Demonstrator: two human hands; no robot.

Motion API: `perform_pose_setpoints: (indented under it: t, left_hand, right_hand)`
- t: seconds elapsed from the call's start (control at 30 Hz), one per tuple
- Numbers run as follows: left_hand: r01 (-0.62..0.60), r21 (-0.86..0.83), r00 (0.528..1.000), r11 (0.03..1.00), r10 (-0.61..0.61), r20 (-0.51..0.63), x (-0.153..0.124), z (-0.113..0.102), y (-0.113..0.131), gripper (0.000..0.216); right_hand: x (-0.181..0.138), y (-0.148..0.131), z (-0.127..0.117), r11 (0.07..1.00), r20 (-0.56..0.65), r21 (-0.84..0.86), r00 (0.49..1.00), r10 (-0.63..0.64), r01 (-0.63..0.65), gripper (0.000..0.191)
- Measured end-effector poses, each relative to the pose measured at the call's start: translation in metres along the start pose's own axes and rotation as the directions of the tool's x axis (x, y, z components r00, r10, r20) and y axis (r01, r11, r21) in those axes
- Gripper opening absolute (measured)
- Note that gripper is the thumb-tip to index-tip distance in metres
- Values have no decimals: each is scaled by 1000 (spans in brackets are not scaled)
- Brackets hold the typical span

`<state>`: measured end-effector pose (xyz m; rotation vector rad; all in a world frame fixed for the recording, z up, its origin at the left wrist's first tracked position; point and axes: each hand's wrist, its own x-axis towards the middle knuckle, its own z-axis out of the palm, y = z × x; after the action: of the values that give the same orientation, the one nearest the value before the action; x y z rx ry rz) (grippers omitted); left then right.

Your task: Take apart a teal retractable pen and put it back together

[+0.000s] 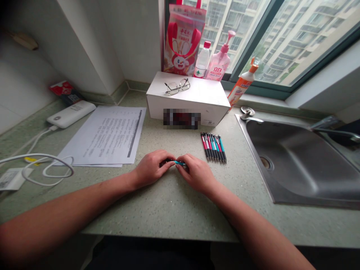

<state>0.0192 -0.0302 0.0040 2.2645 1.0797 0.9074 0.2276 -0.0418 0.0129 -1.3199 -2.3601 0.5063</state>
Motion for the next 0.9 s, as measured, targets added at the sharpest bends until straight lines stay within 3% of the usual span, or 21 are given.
perform_pose_setpoints:
  t: [0.9]
  left_hand:
    - [-4, 12, 1000, 1000, 4, 6, 0, 0, 1, 12]
  right_hand:
    - [1, -1, -2, 1000, 5, 20, 1000, -5, 4, 19]
